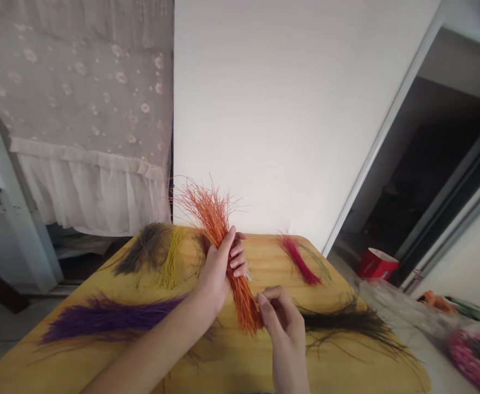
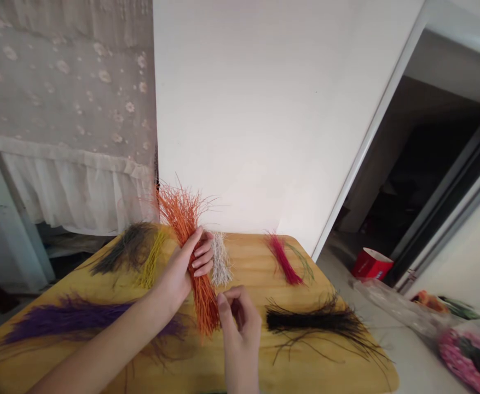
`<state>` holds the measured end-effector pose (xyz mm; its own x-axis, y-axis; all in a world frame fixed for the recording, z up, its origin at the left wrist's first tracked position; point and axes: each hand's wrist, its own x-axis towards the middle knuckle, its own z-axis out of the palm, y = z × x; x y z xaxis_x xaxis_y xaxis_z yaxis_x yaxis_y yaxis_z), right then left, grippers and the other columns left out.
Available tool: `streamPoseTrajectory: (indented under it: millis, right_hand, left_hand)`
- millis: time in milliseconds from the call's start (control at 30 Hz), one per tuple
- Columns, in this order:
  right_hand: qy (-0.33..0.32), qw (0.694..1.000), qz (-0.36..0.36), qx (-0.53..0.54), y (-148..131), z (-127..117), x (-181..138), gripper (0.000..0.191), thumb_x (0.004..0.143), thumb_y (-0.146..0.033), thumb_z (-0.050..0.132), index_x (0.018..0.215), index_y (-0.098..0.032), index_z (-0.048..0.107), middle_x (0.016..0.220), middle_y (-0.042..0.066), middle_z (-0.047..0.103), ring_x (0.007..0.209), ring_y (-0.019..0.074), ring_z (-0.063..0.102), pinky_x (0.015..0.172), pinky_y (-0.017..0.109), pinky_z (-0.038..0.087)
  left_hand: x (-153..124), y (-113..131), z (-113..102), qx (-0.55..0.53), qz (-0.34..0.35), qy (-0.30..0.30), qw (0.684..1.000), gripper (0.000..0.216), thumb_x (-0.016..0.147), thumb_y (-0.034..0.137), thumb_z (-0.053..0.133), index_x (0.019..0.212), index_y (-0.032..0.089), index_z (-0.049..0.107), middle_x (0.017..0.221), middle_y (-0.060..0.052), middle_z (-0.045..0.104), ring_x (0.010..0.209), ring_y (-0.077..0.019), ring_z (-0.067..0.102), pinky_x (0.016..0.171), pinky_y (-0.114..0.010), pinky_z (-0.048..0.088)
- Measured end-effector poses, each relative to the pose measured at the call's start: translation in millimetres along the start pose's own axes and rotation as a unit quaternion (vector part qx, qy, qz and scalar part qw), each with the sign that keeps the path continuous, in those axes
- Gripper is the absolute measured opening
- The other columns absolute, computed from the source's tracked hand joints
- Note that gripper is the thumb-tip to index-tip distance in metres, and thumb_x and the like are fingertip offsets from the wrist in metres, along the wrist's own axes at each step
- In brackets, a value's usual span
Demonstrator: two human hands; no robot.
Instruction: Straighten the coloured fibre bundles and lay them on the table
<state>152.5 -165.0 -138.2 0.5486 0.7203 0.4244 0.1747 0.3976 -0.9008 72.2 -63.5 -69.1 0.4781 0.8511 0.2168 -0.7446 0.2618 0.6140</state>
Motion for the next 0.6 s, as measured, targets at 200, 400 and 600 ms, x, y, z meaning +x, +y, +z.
streamPoseTrajectory:
  millis: [200, 400, 600]
  right_hand:
    - [-0.012, 0.999, -0.021, -0.037, -10.1, -5.9, 6.4, 0.030, 0.091, -0.044, 0.054, 0.077, -0.019, 0.063, 0.064, -0.003, 0.050, 0.059, 0.0116, 0.047, 0.057, 0.022, 0.041]
    - [-0.101, 0.993, -0.053, -0.039, -13.0, -10.6, 12.2, 0.021, 0.092, -0.037, 0.056, 0.095, -0.023, 0.071, 0.090, 0.003, 0.069, 0.083, 0.0158, 0.064, 0.077, 0.024, 0.050]
    - [-0.120, 0.991, -0.050, 0.003, -11.5, -11.3, 9.8, 0.009, 0.087, -0.029, 0.065, 0.089, -0.023, 0.071, 0.076, 0.001, 0.067, 0.070, 0.0140, 0.063, 0.067, 0.023, 0.050]
  left_hand:
    - [0.5, 13.2, 5.4, -0.019, -0.017, -0.023, 0.999, 0.045, 0.070, 0.036, 0.082, 0.061, 0.017, 0.042, 0.049, 0.011, 0.031, 0.035, -0.0008, 0.021, 0.029, -0.012, 0.020]
    - [4.6, 34.5, 6.5, -0.051, -0.019, -0.043, 0.998, 0.046, 0.092, 0.031, 0.059, 0.055, 0.018, 0.036, 0.044, 0.011, 0.023, 0.031, -0.0018, 0.014, 0.028, -0.013, 0.017]
    - [-3.8, 61.0, 8.6, -0.091, 0.001, -0.085, 0.992, 0.053, 0.104, 0.026, 0.022, 0.052, 0.018, 0.030, 0.043, 0.010, 0.011, 0.032, -0.0039, 0.009, 0.029, -0.014, 0.013]
